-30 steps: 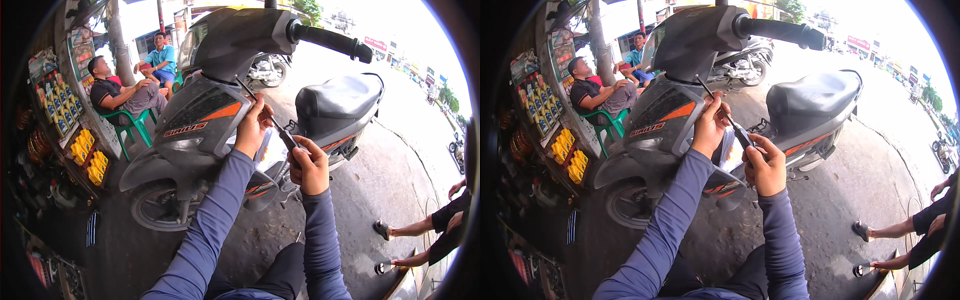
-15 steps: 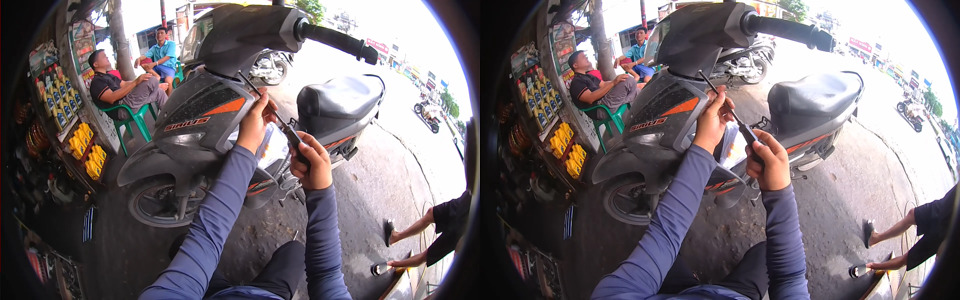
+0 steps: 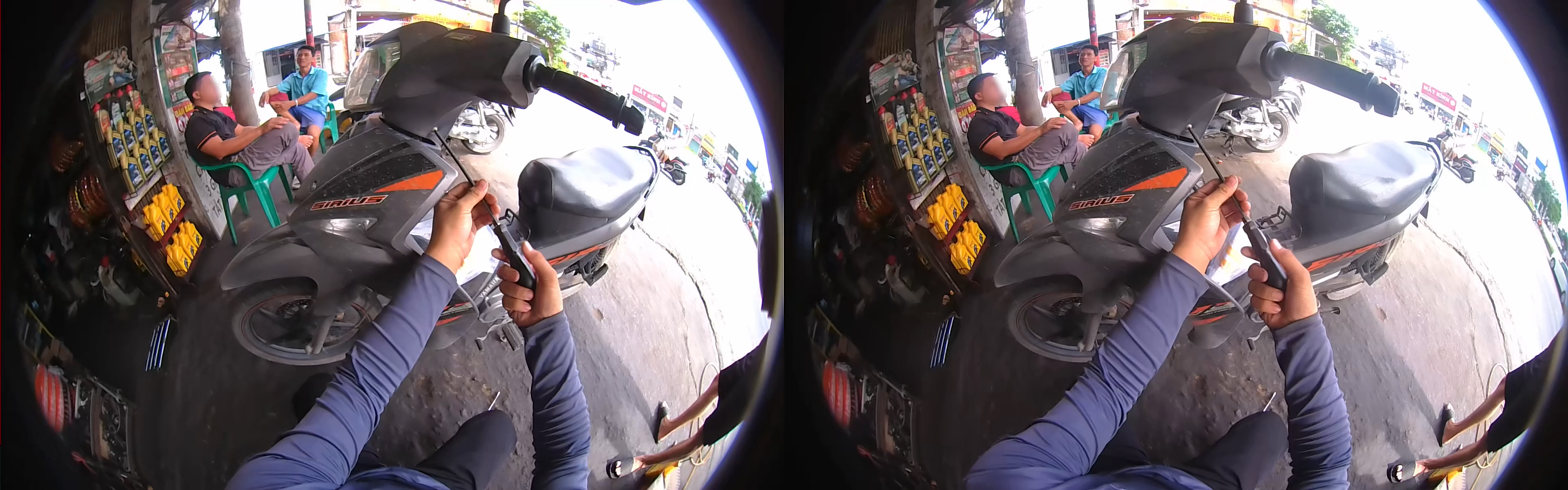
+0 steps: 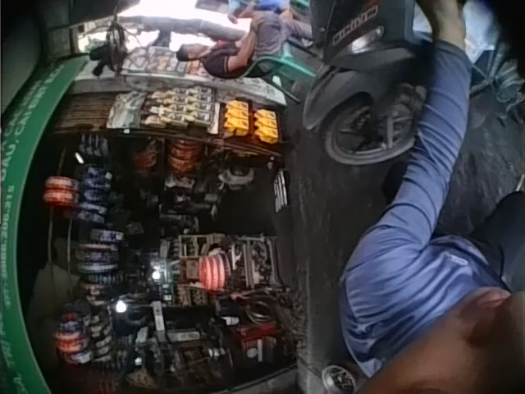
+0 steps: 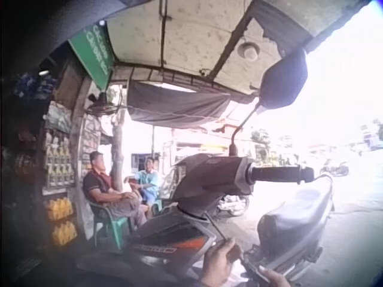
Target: Removing the front cowling/headlight assembly of a motorcycle using a screwdriver.
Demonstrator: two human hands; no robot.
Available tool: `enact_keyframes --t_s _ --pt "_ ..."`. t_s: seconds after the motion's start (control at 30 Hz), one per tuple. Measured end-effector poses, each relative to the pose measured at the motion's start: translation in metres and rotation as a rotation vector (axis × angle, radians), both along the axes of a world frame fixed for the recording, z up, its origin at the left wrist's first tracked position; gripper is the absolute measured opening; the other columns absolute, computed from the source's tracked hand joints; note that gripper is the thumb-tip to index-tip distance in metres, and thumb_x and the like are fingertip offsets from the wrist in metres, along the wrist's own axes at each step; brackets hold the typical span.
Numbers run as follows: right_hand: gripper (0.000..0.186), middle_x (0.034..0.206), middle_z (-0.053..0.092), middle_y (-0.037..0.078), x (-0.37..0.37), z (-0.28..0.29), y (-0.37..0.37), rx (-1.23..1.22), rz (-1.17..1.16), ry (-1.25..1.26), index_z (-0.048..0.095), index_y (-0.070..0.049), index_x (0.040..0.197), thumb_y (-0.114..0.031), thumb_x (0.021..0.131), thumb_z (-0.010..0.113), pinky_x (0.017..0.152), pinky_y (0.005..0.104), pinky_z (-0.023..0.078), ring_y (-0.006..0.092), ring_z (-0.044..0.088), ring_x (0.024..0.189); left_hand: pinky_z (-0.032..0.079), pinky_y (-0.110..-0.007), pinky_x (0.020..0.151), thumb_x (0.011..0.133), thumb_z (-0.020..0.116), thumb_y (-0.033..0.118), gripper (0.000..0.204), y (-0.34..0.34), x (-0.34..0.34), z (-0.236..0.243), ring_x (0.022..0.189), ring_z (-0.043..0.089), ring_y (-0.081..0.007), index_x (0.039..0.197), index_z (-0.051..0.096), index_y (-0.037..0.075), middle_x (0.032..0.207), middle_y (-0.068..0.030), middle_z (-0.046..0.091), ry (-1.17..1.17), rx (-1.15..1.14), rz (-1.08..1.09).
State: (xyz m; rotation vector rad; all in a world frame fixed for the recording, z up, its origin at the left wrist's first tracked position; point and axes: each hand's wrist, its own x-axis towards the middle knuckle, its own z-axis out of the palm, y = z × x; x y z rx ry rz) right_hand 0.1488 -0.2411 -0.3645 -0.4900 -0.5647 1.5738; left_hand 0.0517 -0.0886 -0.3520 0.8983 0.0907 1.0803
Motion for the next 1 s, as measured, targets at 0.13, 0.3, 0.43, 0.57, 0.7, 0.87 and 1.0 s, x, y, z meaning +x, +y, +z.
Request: enact_keyframes --t_s 0.13,0.3,0.43,0.57,0.7,0.87,1.0 --pt "0.021 0.062 0.053 0.0 0.009 0.0 0.005 0.097 -0.621 -0.916 0.065 0.004 0.092 -0.017 0.09 0.063 0.038 0.0209 0.023 0.0022 0.038 0.044 0.051 -0.029 0.054 0.089 0.066 0.02 0.024 -0.023 -0.03 0.011 0.055 0.065 -0.0137 0.082 0.068 -0.003 0.063 -0.0074 0.066 0.729 1.0 0.693" --pt "0.035 0.077 0.054 0.005 0.003 0.015 -0.002 0.065 -0.206 -0.17 0.053 0.008 0.111 -0.023 0.095 0.054 0.038 0.0177 0.029 0.0043 0.036 0.044 0.04 -0.046 0.096 0.062 0.086 0.027 0.07 -0.028 -0.05 0.152 0.114 0.049 -0.0353 0.12 0.054 0.006 0.124 -0.0194 0.05 0.218 1.457 1.45" --pt "0.041 0.076 0.052 0.003 0.008 0.005 -0.002 0.104 -0.061 0.101 0.047 0.01 0.118 -0.023 0.096 0.052 0.031 0.017 0.023 0.0014 0.031 0.041 0.03 -0.06 0.101 0.052 0.089 0.033 0.068 -0.005 0.011 0.187 0.124 0.039 -0.0412 0.112 0.063 0.016 0.128 -0.0183 0.047 0.253 1.595 1.425" --pt "0.032 0.075 0.057 0.004 0.009 0.016 0.001 0.253 -0.307 -0.593 0.054 0.009 0.113 -0.014 0.092 0.055 0.042 0.0237 0.039 0.0074 0.046 0.048 0.026 -0.061 0.1 0.053 0.087 0.026 0.045 0.001 0.024 0.183 0.119 0.044 -0.0386 0.094 0.071 0.018 0.11 -0.012 0.054 0.271 1.596 1.507" --pt "0.028 0.079 0.066 0.018 -0.019 0.042 -0.005 0.552 -1.095 -1.915 0.063 0.007 0.102 -0.007 0.078 0.066 0.061 0.0362 0.05 0.0304 0.065 0.066 0.025 -0.064 0.101 0.058 0.085 0.025 0.04 -0.003 0.025 0.184 0.121 0.042 -0.0399 0.095 0.072 0.019 0.111 -0.0104 0.053 0.317 1.612 1.527" --pt "0.035 0.081 0.064 0.012 -0.002 0.028 0.002 0.238 -0.761 -0.726 0.061 0.004 0.109 -0.025 0.091 0.052 0.059 0.0337 0.047 0.0194 0.057 0.06 0.021 -0.066 0.105 0.063 0.084 0.024 0.036 -0.006 0.021 0.182 0.125 0.039 -0.0397 0.096 0.071 0.018 0.116 -0.0125 0.051 0.363 1.571 1.51" --pt "0.046 0.077 0.062 0.012 0.006 0.013 -0.002 0.079 -0.445 -0.204 0.055 0.001 0.118 -0.036 0.093 0.043 0.048 0.0261 0.039 0.0135 0.049 0.052 0.022 -0.065 0.105 0.068 0.081 0.027 0.031 -0.013 0.025 0.181 0.123 0.039 -0.0375 0.095 0.071 0.016 0.119 -0.0142 0.049 0.375 1.565 1.538"
